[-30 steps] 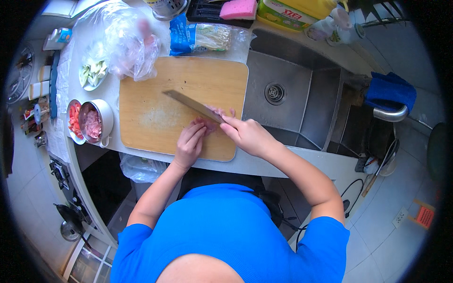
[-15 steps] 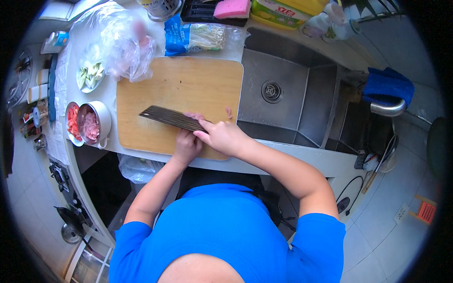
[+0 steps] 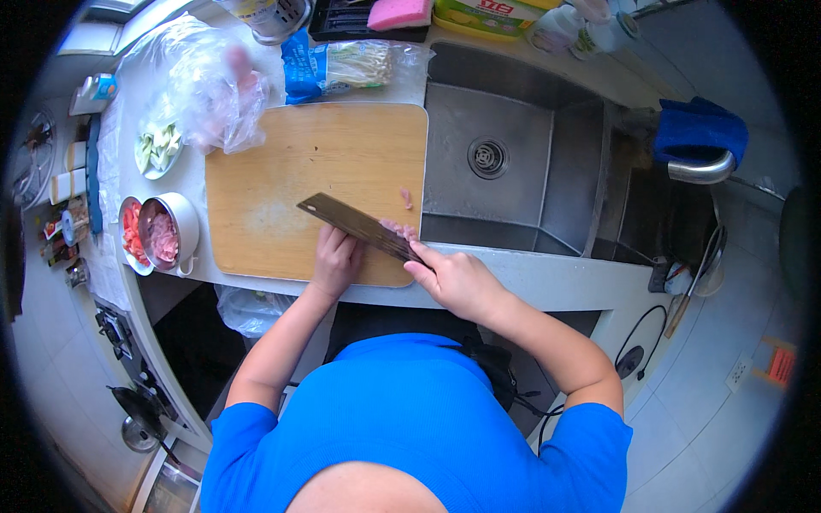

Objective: The person slices raw meat into thin strips on a wooden cutting board using a cleaver. They repeatedly gather the cut pieces and transfer them into a white bowl on the left side of the counter.

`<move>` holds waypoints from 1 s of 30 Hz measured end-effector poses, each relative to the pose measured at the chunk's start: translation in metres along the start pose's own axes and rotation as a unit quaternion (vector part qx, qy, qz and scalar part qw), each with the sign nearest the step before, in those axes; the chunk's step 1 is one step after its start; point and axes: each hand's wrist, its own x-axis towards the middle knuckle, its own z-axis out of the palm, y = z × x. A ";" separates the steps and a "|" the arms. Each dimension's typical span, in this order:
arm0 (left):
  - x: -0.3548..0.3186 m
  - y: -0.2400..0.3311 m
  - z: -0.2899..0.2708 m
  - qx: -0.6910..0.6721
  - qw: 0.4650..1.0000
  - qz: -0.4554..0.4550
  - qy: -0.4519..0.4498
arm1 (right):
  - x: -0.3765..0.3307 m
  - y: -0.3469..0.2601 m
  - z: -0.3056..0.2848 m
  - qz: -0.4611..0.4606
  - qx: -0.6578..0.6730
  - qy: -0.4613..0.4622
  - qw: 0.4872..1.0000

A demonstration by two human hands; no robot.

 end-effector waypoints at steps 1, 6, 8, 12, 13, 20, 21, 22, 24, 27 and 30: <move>0.001 0.001 -0.001 -0.002 1.000 -0.006 -0.013 | -0.005 0.002 0.003 -0.001 -0.013 0.000 1.000; 0.010 0.004 -0.003 -0.009 1.000 0.005 -0.001 | -0.013 0.007 0.007 -0.016 -0.078 0.002 0.997; 0.009 0.005 -0.002 -0.003 1.000 0.006 0.005 | -0.012 0.009 0.008 -0.016 -0.078 -0.004 0.997; 0.007 0.005 0.001 -0.015 1.000 -0.002 0.010 | -0.010 0.009 0.008 -0.008 -0.085 -0.008 0.996; 0.005 0.005 0.002 -0.020 1.000 -0.006 0.011 | -0.007 0.007 0.008 -0.005 -0.080 -0.011 0.997; 0.011 0.004 0.008 0.000 0.998 0.027 0.065 | 0.061 -0.002 0.051 -0.066 -0.049 0.040 0.996; 0.007 0.004 0.007 0.002 0.999 0.014 0.051 | 0.062 -0.001 0.047 -0.053 -0.016 0.034 0.998; 0.000 0.001 0.006 0.005 0.999 -0.002 0.040 | 0.062 0.002 0.040 -0.042 0.015 0.026 0.999; -0.002 0.000 0.006 -0.008 0.999 -0.008 0.052 | 0.051 0.000 0.020 0.024 0.043 0.002 0.999; -0.002 0.002 0.004 -0.026 0.997 -0.003 0.067 | 0.027 0.005 0.011 0.012 0.035 0.035 0.999; -0.012 -0.001 0.006 -0.019 0.998 -0.018 0.054 | 0.005 0.002 0.010 -0.010 -0.021 0.014 1.000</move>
